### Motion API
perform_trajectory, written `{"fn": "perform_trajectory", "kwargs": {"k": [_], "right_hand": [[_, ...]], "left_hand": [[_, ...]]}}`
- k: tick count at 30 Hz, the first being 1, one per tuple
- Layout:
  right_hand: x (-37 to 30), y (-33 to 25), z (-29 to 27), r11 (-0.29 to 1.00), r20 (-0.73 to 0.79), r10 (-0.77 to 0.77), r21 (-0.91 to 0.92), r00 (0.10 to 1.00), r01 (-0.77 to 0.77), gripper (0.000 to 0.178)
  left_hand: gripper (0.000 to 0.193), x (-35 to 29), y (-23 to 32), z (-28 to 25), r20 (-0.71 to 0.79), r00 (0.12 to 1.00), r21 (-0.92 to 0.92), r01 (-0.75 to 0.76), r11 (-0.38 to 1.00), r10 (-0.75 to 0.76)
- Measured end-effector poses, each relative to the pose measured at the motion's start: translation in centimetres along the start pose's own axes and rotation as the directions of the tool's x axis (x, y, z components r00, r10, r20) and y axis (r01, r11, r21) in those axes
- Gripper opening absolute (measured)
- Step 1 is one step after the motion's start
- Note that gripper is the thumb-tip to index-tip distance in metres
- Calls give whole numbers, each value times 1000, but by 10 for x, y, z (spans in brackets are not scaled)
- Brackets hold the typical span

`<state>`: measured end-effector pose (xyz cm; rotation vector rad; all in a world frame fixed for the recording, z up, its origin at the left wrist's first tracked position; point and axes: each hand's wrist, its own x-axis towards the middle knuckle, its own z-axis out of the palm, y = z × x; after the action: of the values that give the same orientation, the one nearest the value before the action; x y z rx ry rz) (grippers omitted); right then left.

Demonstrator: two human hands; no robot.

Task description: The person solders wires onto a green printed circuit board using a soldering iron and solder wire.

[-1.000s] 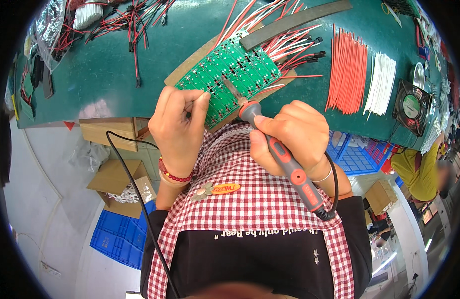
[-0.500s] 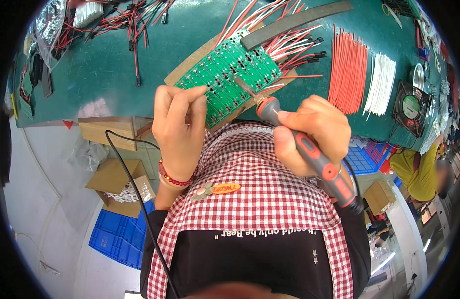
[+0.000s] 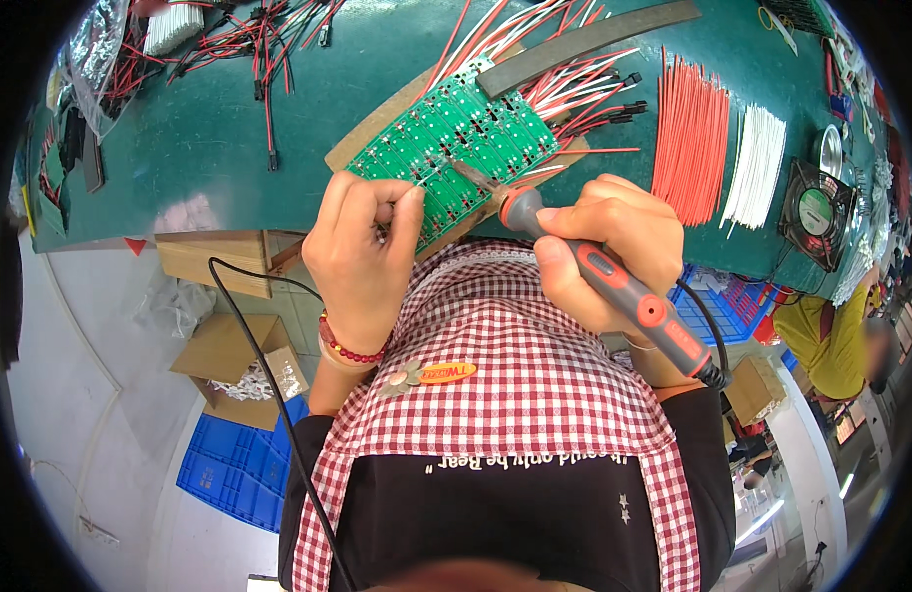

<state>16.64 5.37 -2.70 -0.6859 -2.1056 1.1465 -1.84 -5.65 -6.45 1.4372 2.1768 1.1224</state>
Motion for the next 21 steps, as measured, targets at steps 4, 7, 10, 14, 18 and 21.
{"fn": "perform_trajectory", "kwargs": {"k": [4,7,10,14,18,21], "right_hand": [[3,-1,-1,1000,21,-23,-6,1000,23,18],[4,-1,-1,999,31,-40,-13,999,40,18],[4,-2,-2,998,27,-52,-20,998,52,18],[3,-5,-3,998,35,-54,-29,998,55,17],[1,-5,-2,997,11,-69,-42,998,70,16],[0,-7,-6,998,-45,-51,-28,998,50,16]], "left_hand": [[13,3,4,0,11,1000,22,-5,1000,4],[14,3,4,3,12,1000,28,-18,999,18],[15,2,6,4,11,1000,42,-30,999,30],[16,1,7,6,17,999,63,-48,997,47],[15,1,6,5,33,997,43,-66,997,65],[14,3,9,-4,18,997,0,-75,997,75]]}}
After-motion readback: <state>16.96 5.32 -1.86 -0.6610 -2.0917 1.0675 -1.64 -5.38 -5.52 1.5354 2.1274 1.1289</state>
